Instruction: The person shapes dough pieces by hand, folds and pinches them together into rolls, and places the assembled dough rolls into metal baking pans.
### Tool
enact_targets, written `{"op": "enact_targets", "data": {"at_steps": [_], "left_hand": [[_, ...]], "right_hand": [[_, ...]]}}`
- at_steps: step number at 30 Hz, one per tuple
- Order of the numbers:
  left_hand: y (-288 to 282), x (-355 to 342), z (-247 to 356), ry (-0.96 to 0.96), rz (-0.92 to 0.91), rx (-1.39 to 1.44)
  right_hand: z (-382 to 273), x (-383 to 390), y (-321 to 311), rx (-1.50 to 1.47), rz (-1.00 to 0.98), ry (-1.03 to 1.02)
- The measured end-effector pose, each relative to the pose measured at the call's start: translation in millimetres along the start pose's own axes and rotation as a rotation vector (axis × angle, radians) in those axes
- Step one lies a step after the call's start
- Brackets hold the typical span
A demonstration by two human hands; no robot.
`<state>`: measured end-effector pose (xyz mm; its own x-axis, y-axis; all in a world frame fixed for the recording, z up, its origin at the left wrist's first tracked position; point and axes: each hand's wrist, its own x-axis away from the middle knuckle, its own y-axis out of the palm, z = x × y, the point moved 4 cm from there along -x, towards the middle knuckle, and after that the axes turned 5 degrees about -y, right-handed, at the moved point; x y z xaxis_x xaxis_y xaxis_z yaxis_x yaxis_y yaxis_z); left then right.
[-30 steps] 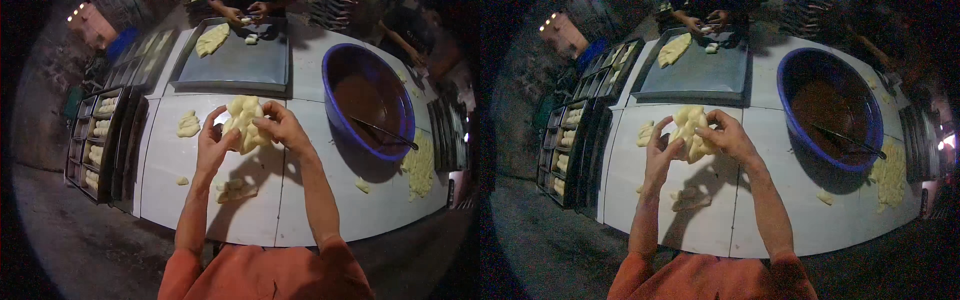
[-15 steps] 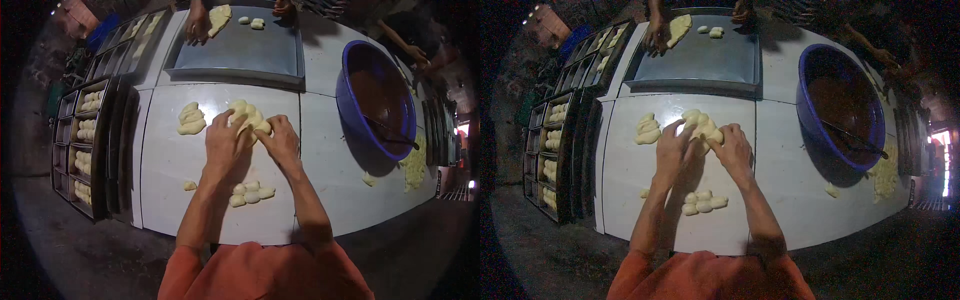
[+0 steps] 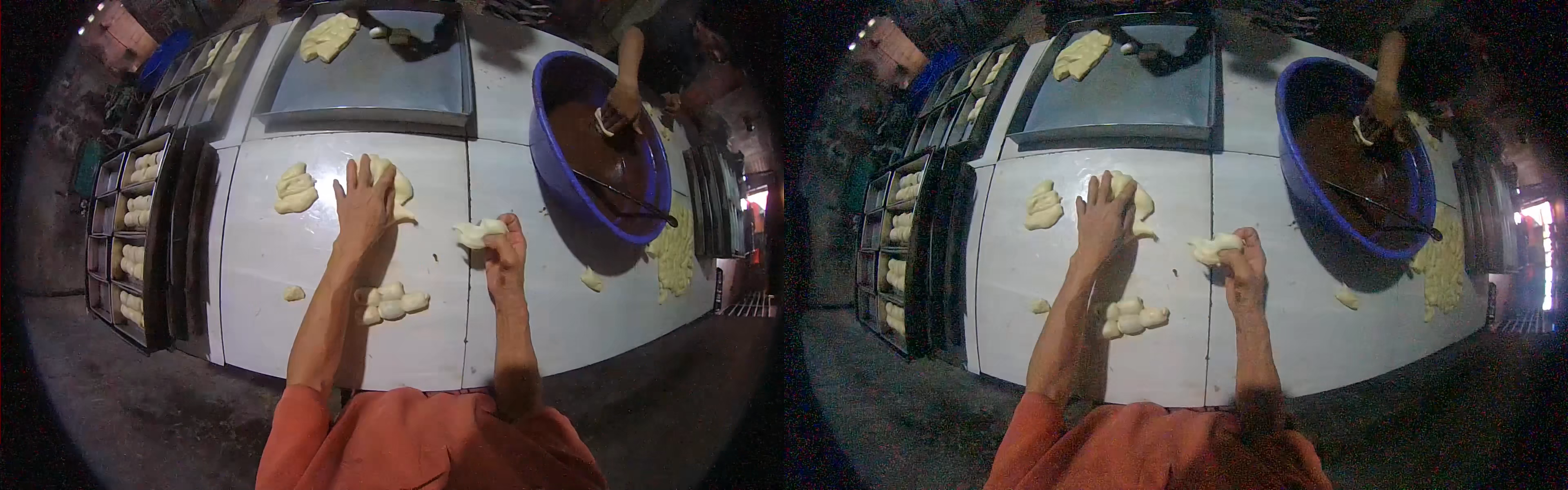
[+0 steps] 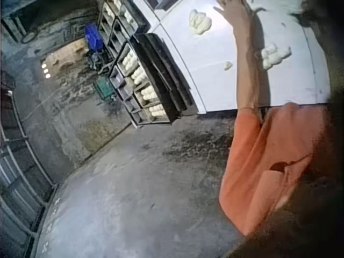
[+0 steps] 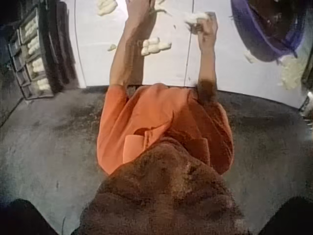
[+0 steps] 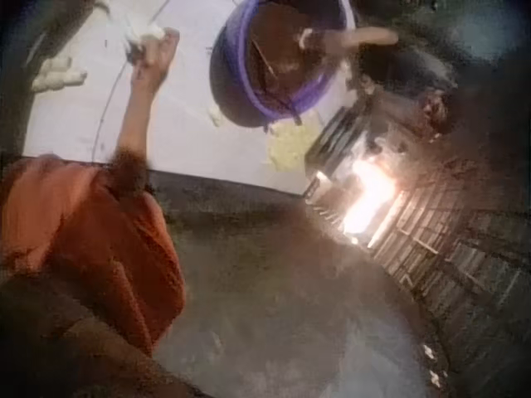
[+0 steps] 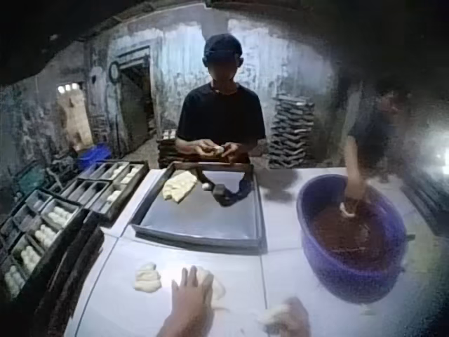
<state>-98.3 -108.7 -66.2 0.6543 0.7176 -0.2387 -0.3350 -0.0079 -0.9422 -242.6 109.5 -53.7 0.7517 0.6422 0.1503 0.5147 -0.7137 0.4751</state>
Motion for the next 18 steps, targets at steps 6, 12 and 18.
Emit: {"op": "enact_targets", "data": {"at_steps": [6, 12, 18], "left_hand": [[-46.9, 27.0, 46.5, -0.031, 0.039, 0.401], [-65.2, 65.7, 130.5, -0.338, -0.652, 1.526], [-53.7, 79.5, 134.0, -0.466, -0.565, 1.593]], "right_hand": [[-46.6, 17.5, -10.7, -0.222, -0.060, -0.074], [-51.7, 25.4, 0.0, -0.012, -0.321, -0.025], [-67.6, 31.3, 11.5, 0.308, -0.305, -0.138]]}}
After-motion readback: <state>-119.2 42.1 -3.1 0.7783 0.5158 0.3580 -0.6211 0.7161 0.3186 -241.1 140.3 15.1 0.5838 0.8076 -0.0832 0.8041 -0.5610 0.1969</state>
